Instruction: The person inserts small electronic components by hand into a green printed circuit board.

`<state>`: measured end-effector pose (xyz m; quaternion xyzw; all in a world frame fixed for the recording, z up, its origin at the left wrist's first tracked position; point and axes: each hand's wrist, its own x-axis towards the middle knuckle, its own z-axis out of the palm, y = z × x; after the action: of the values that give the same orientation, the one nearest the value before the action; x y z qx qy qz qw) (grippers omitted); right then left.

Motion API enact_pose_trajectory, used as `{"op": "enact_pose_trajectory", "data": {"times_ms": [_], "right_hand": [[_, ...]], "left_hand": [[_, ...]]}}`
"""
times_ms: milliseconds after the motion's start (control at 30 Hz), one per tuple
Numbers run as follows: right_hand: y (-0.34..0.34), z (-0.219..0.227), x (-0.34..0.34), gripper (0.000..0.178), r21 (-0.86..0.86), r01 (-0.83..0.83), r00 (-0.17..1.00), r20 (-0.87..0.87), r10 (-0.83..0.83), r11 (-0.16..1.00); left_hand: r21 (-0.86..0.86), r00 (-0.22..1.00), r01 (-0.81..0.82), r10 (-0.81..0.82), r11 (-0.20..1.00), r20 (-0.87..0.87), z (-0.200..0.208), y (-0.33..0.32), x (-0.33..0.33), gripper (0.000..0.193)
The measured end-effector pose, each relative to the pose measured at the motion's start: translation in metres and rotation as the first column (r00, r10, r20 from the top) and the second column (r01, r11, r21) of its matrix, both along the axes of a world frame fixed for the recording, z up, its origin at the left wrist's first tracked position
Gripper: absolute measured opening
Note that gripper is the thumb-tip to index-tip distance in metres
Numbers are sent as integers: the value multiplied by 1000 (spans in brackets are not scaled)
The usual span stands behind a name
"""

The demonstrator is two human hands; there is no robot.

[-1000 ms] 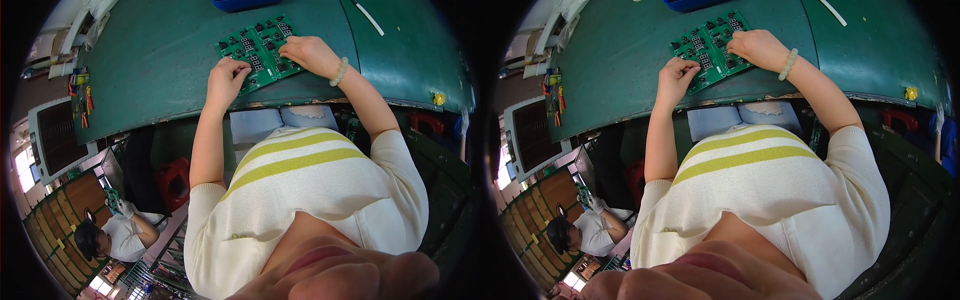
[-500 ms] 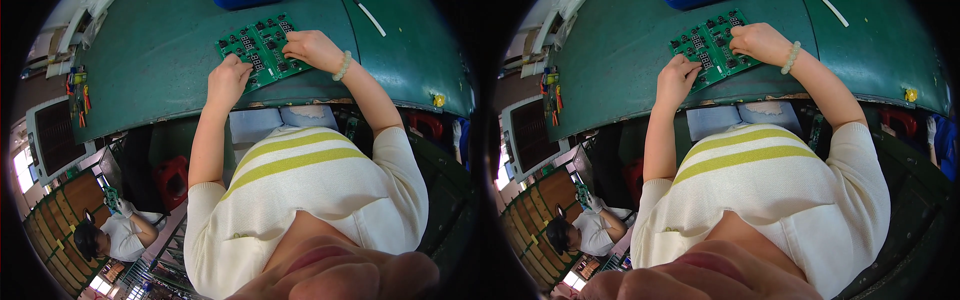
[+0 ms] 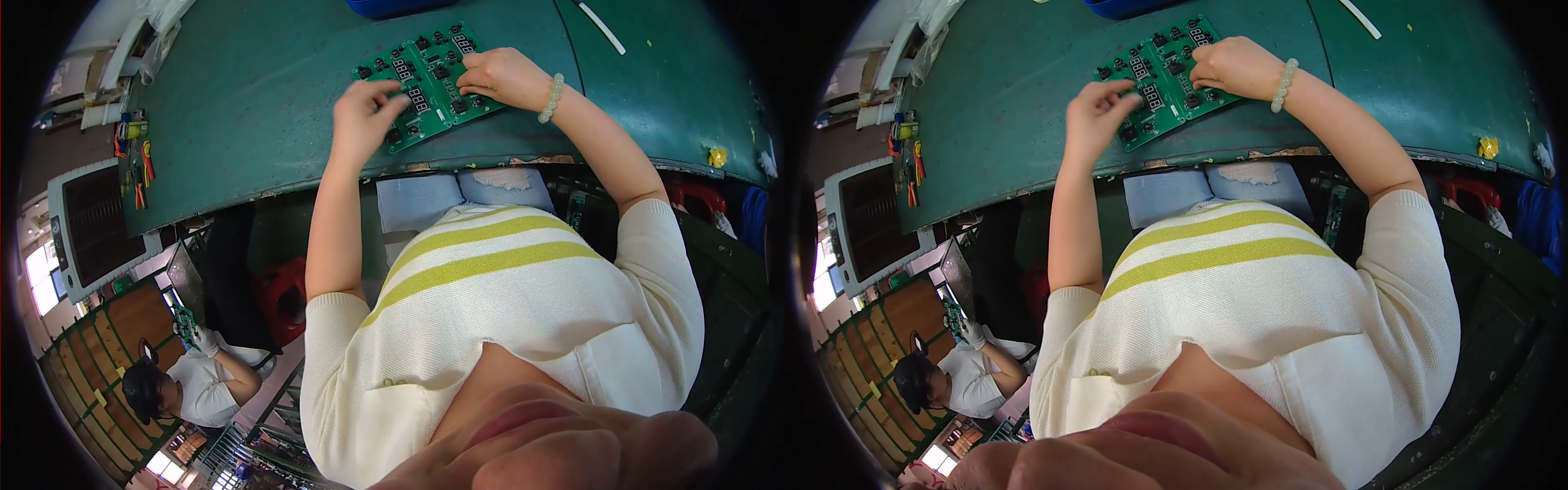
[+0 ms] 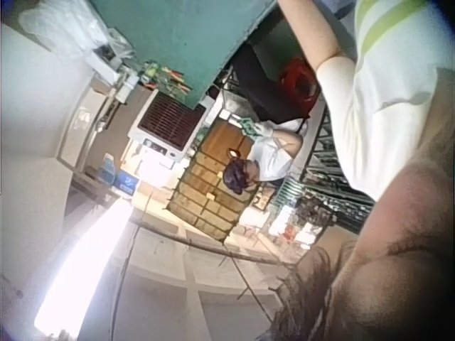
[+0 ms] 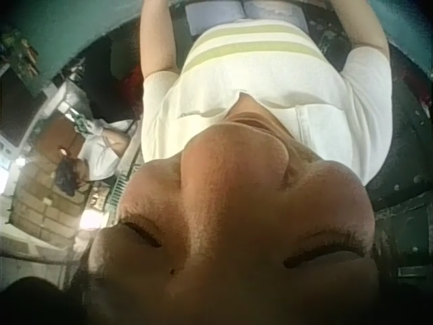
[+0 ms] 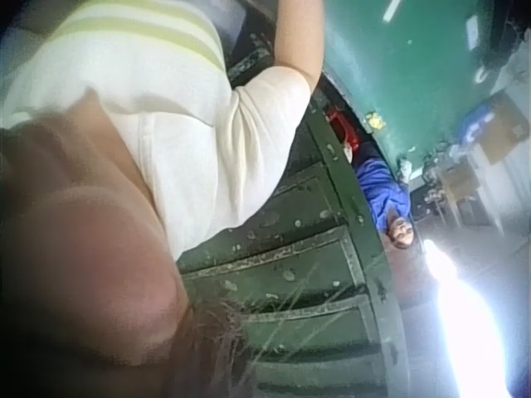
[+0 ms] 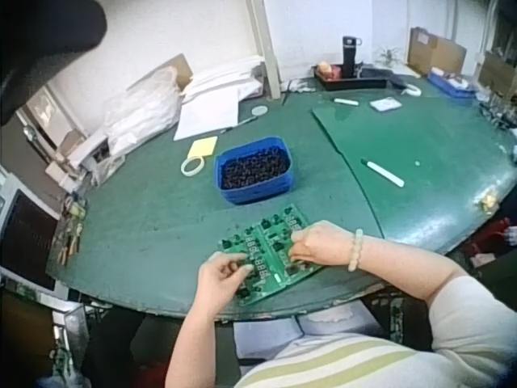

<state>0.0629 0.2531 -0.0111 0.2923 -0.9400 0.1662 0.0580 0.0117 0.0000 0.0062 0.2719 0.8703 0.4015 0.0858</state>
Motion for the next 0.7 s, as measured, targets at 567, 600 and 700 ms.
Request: {"op": "enact_pose_trajectory", "data": {"times_ms": [567, 600, 700], "right_hand": [[8, -5, -4, 16, -515, 301, 893, 448, -47, 803], [18, -4, 0, 16, -512, 300, 895, 444, -51, 805], [33, -9, 13, 23, -712, 624, 782, 571, 251, -321]], "left_hand": [[489, 786, -371, -14, 789, 619, 0, -15, 47, 8], [439, 824, -334, 32, 834, 566, -1, -12, 49, 10], [491, 853, -306, 6, 816, 522, -3, -8, 55, 11]]}}
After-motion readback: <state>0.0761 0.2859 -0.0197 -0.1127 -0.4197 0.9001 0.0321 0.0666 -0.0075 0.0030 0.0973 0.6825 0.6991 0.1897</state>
